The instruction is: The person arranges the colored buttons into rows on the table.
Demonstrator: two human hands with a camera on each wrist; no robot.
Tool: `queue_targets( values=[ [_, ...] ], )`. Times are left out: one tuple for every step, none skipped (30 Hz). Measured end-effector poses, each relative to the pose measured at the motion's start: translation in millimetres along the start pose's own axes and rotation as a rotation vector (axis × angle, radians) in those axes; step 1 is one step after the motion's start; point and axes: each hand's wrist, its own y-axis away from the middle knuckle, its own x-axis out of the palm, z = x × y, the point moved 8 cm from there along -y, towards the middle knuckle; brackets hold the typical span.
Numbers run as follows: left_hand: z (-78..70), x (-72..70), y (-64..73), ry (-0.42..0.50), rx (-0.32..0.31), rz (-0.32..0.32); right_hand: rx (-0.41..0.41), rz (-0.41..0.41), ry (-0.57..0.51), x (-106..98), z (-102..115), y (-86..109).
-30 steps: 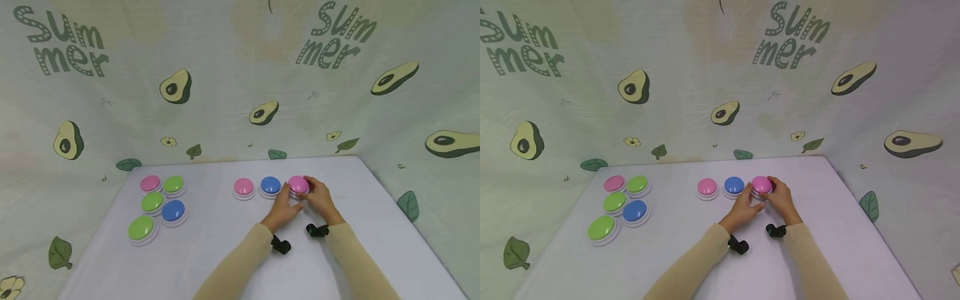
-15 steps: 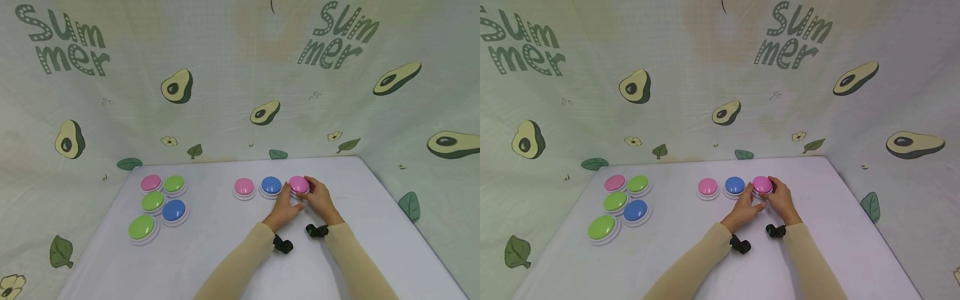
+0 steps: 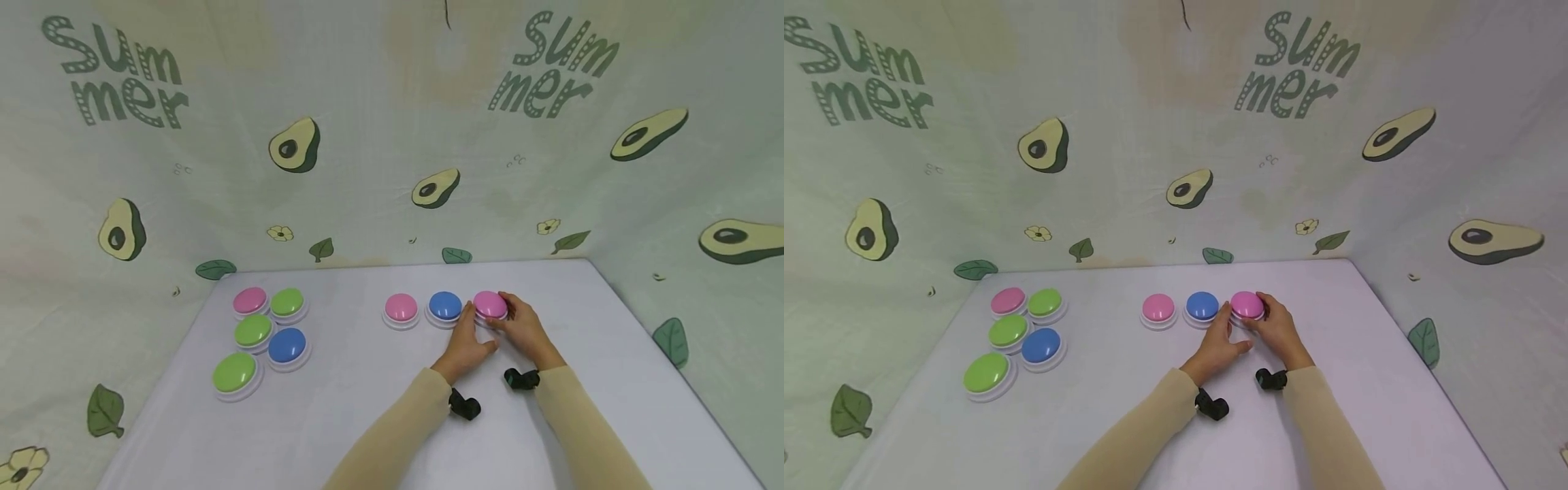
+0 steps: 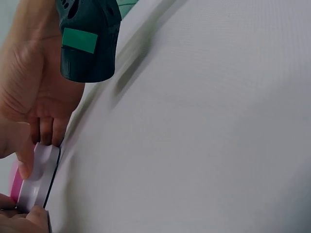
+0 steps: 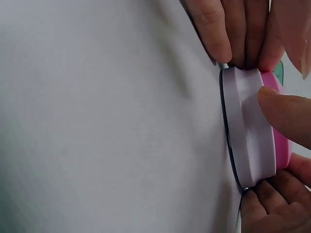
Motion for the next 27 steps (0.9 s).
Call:
queue_targets(
  values=[
    [0.9, 0.2, 0.1, -0.002, 0.001, -0.003, -0.001, 0.005, 0.002, 0.3, -0.5, 0.3],
    [1.5, 0.3, 0.4, -0.003, 0.004, -0.007, -0.001, 0.008, 0.006, 0.6, -0.7, 0.6],
    [2.1, 0.2, 0.7, 0.000, 0.006, -0.012, 0.000, 0.012, 0.007, 0.8, -1.2, 0.5],
    [2.5, 0.3, 0.9, -0.003, 0.011, -0.017, 0.001, 0.017, 0.012, 1.0, -1.9, 0.4],
    [3.1, 0.4, 1.0, -0.005, 0.014, -0.021, 0.002, 0.021, 0.014, 1.3, -2.4, 0.2],
    [3.5, 0.6, 1.0, -0.006, 0.019, -0.025, 0.005, 0.023, 0.016, 1.3, -2.7, 0.1],
    [3.9, 0.9, 0.9, -0.006, 0.022, -0.029, 0.009, 0.027, 0.019, 1.6, -3.0, 0.0],
    [4.1, 1.0, 1.4, -0.005, 0.024, -0.031, 0.013, 0.028, 0.020, 1.7, -3.5, -0.1],
    [4.3, 1.2, 1.6, -0.007, 0.025, -0.033, 0.016, 0.032, 0.020, 2.0, -3.9, -0.2],
    [4.5, 1.3, 1.8, -0.014, 0.027, -0.034, 0.018, 0.035, 0.020, 2.2, -4.1, -0.1],
    [4.6, 1.4, 2.0, -0.016, 0.028, -0.034, 0.019, 0.036, 0.019, 2.6, -4.0, -0.1],
    [4.6, 1.4, 2.3, -0.022, 0.030, -0.033, 0.021, 0.037, 0.020, 2.9, -4.2, 0.0],
    [4.5, 1.8, 2.6, -0.025, 0.032, -0.030, 0.023, 0.036, 0.020, 2.7, -4.8, 0.3],
    [4.3, 2.2, 2.8, -0.031, 0.036, -0.027, 0.026, 0.034, 0.020, 2.6, -5.4, 0.6],
    [4.0, 2.4, 2.9, -0.037, 0.042, -0.024, 0.029, 0.034, 0.020, 2.6, -5.7, 1.0],
    [4.0, 2.6, 3.1, -0.037, 0.042, -0.017, 0.032, 0.032, 0.021, 2.7, -5.9, 1.3],
    [4.1, 2.8, 3.1, -0.039, 0.042, -0.011, 0.033, 0.030, 0.021, 2.7, -6.2, 1.3],
    [4.2, 2.6, 3.4, -0.040, 0.041, -0.006, 0.038, 0.030, 0.020, 2.9, -6.4, 1.4],
    [4.4, 2.4, 3.5, -0.038, 0.039, -0.002, 0.042, 0.031, 0.019, 3.2, -6.5, 1.7],
    [4.6, 2.1, 3.5, -0.037, 0.036, 0.001, 0.045, 0.032, 0.018, 3.6, -6.4, 1.7],
    [5.1, 1.8, 3.6, -0.034, 0.031, 0.005, 0.048, 0.034, 0.018, 4.1, -6.4, 1.7],
    [5.6, 1.5, 3.8, -0.031, 0.023, 0.010, 0.050, 0.034, 0.017, 4.3, -6.5, 1.7],
    [5.9, 1.0, 3.8, -0.032, 0.022, 0.012, 0.053, 0.037, 0.017, 4.7, -6.5, 1.7],
    [6.1, 0.6, 3.8, -0.030, 0.022, 0.013, 0.056, 0.039, 0.016, 5.2, -6.1, 2.2],
    [6.3, 0.2, 3.9, -0.028, 0.022, 0.016, 0.057, 0.040, 0.019, 5.4, -6.1, 2.2],
    [6.5, -0.2, 4.0, -0.028, 0.023, 0.019, 0.056, 0.038, 0.026, 5.7, -5.7, 2.2],
    [6.3, -0.7, 4.3, -0.031, 0.027, 0.021, 0.055, 0.038, 0.034, 5.9, -5.4, 2.6]
  ],
)
